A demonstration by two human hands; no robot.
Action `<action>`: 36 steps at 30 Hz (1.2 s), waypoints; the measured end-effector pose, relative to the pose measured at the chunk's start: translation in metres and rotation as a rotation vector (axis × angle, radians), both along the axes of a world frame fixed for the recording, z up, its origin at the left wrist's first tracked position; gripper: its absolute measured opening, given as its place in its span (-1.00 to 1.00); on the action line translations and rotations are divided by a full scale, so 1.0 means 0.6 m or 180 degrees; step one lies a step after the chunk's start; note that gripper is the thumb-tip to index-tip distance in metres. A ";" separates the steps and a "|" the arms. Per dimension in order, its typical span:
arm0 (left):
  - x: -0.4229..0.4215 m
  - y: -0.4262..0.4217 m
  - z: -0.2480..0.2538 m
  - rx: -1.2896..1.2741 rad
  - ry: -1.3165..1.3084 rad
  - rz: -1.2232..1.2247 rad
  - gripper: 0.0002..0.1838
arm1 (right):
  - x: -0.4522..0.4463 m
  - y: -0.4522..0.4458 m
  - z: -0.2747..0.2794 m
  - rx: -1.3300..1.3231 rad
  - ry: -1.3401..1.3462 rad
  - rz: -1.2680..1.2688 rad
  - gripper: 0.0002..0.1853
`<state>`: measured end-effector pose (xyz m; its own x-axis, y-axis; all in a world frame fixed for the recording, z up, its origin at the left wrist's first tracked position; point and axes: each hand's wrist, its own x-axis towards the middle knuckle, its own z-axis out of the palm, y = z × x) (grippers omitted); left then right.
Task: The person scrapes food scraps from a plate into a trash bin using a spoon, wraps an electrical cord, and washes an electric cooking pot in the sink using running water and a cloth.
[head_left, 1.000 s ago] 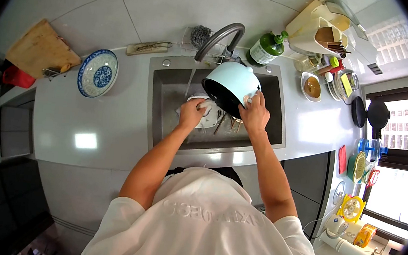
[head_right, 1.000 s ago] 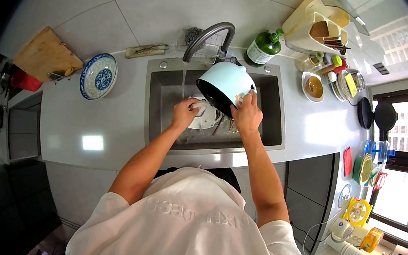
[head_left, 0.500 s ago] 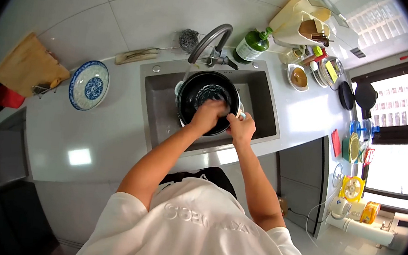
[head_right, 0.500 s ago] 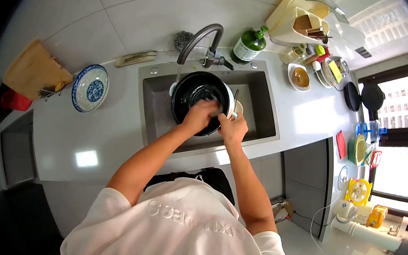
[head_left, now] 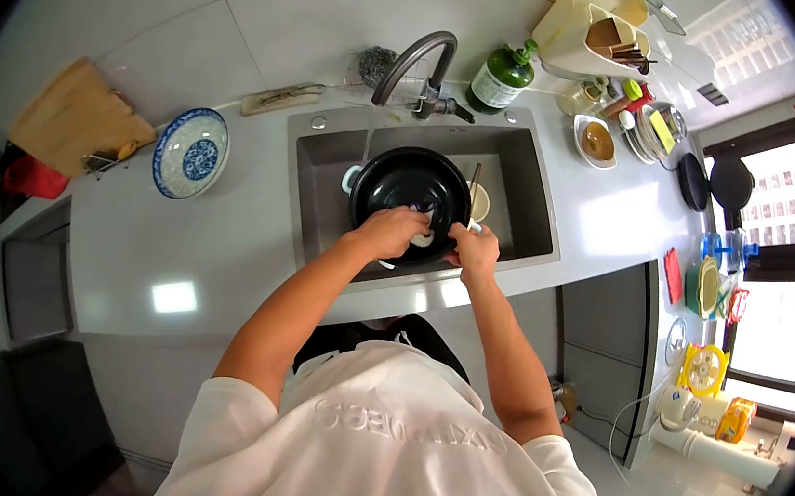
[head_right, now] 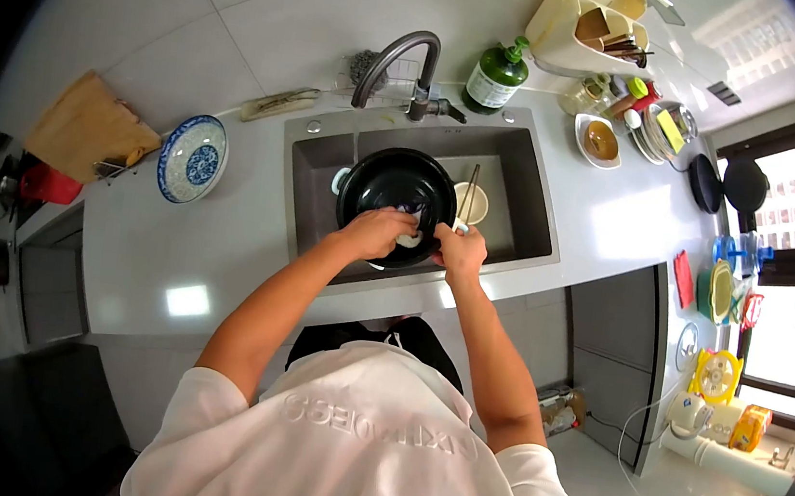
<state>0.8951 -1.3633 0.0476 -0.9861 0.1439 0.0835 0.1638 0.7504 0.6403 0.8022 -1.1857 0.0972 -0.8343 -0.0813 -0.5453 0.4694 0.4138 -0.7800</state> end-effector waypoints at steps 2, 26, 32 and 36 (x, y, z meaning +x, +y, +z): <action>0.019 -0.006 0.034 0.0305 -0.0191 0.0345 -0.49 | -0.023 0.010 -0.010 -0.0043 -0.0107 0.0129 -0.73; 0.223 -0.098 -0.026 0.5798 -0.1432 0.3915 -0.69 | -0.089 -0.066 -0.132 -0.0056 -0.1052 0.1887 -0.29; 0.218 -0.105 -0.003 0.5528 -0.1482 0.3983 -0.56 | 0.001 -0.118 -0.048 0.0865 0.2889 0.3311 -0.49; 0.210 -0.118 0.006 0.5508 -0.1534 0.4022 -0.55 | 0.041 -0.168 -0.080 0.0620 0.1908 0.4626 -0.64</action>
<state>1.0212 -1.4340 0.0515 -0.4546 -0.3330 -0.8261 -0.1443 -0.8877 0.4372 0.8267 -1.2866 0.0490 -0.1997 -0.9401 -0.2761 -0.7435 0.3290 -0.5823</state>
